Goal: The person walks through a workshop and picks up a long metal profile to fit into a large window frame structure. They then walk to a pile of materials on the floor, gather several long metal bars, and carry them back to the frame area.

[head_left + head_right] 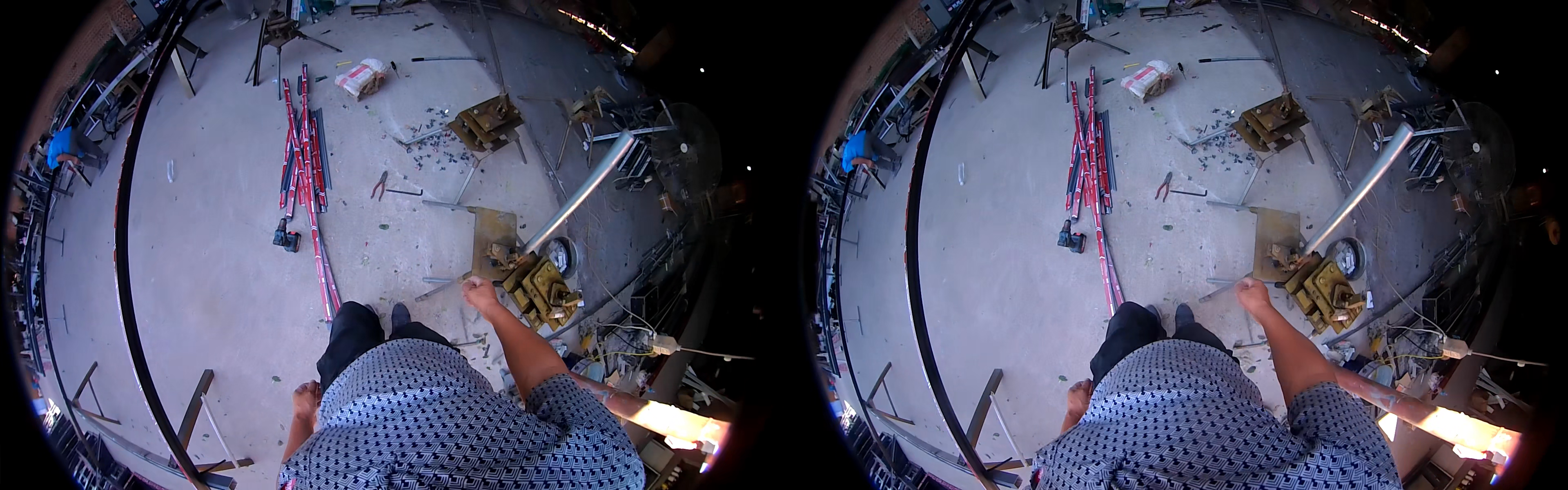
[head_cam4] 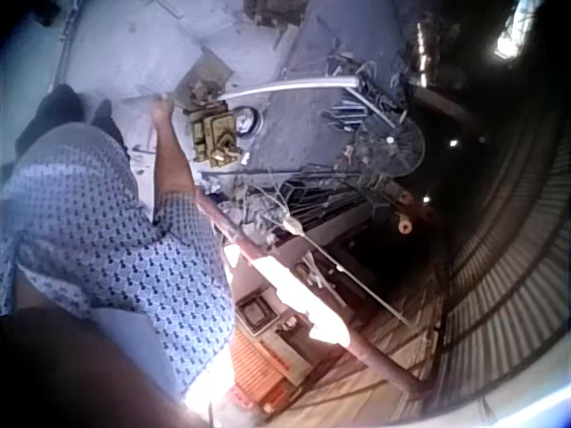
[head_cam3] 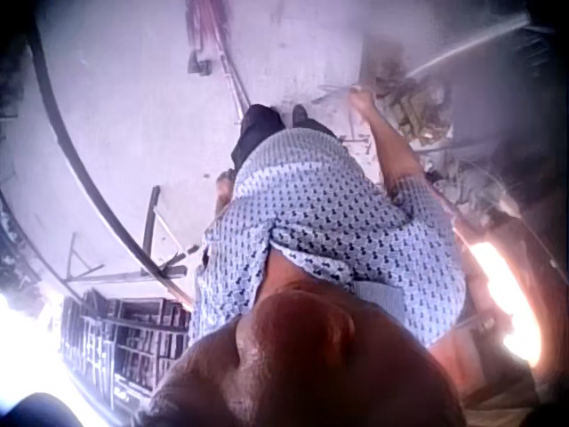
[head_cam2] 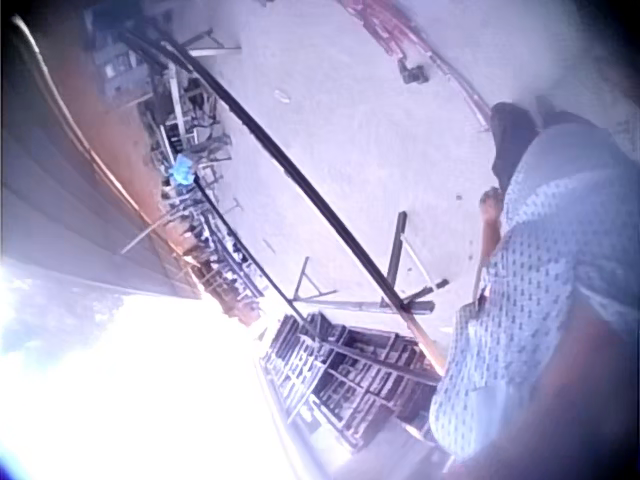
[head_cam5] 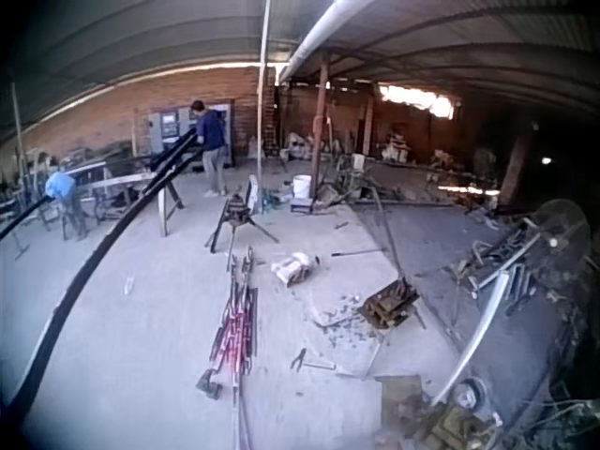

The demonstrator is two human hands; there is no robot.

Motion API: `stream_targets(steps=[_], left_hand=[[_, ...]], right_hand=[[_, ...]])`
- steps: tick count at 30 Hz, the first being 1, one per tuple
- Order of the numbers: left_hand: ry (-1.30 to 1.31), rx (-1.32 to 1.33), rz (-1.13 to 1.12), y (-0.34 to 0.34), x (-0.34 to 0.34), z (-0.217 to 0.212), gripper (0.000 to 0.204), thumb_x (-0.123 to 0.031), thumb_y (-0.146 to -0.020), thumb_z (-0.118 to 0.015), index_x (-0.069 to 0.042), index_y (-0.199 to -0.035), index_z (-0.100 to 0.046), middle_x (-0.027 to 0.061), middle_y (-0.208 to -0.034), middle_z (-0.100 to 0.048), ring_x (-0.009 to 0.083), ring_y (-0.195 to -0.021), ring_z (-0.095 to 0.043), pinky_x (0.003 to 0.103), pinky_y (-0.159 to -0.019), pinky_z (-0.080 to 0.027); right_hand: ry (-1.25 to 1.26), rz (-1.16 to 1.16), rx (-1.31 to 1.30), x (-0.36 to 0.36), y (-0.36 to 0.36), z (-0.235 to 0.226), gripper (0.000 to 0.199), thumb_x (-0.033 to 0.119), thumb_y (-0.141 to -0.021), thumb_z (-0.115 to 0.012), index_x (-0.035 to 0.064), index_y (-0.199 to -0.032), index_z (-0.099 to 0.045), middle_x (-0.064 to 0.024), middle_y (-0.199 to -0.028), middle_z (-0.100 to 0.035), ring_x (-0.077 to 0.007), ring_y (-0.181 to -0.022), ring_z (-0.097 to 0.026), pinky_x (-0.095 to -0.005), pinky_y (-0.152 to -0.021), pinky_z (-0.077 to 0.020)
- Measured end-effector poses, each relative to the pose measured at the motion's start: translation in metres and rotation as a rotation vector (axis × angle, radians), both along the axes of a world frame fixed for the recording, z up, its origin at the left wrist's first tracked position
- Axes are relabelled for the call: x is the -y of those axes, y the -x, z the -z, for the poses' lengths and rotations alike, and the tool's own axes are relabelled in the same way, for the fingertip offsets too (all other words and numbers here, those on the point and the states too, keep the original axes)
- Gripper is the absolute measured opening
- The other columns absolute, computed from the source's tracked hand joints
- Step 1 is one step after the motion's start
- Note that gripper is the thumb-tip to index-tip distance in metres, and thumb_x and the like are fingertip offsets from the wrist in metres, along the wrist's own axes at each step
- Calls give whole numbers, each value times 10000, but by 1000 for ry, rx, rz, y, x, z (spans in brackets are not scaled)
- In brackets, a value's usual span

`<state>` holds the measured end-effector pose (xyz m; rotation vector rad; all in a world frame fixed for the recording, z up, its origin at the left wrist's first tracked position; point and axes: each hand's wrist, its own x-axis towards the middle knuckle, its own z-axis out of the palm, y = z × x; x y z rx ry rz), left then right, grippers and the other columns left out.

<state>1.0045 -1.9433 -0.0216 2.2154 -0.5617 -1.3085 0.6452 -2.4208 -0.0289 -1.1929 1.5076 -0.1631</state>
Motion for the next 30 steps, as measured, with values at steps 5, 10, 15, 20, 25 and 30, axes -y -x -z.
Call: stream_targets(steps=[5,10,15,20,25,30], left_hand=[[-15,-325,-614,-50,140,-23,254,-285,-1051,-606,-51,-988,-681,40,-805,-682,132,-675,-633,292,-645,-526],[-46,-338,-663,-115,242,12,254,-286,-1021,-618,-50,-950,-677,35,-799,-675,134,-682,-632,295,-649,-523],[-101,-463,-438,-208,322,48,225,-260,-1000,-591,-67,-903,-656,9,-744,-604,126,-623,-548,288,-599,-465],[23,-316,-686,-318,438,-12,292,-310,-1025,-599,-29,-1031,-678,62,-872,-691,161,-755,-651,313,-714,-543],[254,-212,-823,-426,527,-56,274,-292,-1039,-608,-32,-1016,-689,44,-840,-678,140,-738,-640,302,-714,-544],[320,-210,-1097,-438,540,-38,288,-277,-1042,-621,-1,-984,-678,54,-825,-692,124,-699,-618,273,-657,-507]], right_hand=[[96,-60,-5,78,-92,7,201,227,-993,-629,44,-941,-695,-29,-785,-679,-124,-638,-585,-300,-559,-458],[3,-295,-59,110,-146,6,223,253,-979,-654,46,-912,-705,-39,-764,-678,-129,-669,-622,-305,-611,-507],[-270,-148,-164,160,-149,17,195,211,-965,-658,49,-869,-706,-53,-740,-678,-133,-634,-625,-300,-585,-513],[-244,-85,-189,278,-254,-14,163,187,-976,-650,42,-921,-702,-56,-775,-673,-137,-656,-627,-277,-612,-535],[-64,-259,-63,403,-423,-37,198,206,-1027,-635,22,-1049,-707,-53,-878,-695,-130,-731,-654,-278,-650,-554],[-7,-663,-29,488,-599,-58,253,236,-1026,-636,4,-1091,-712,-56,-894,-701,-126,-762,-658,-279,-691,-561]])
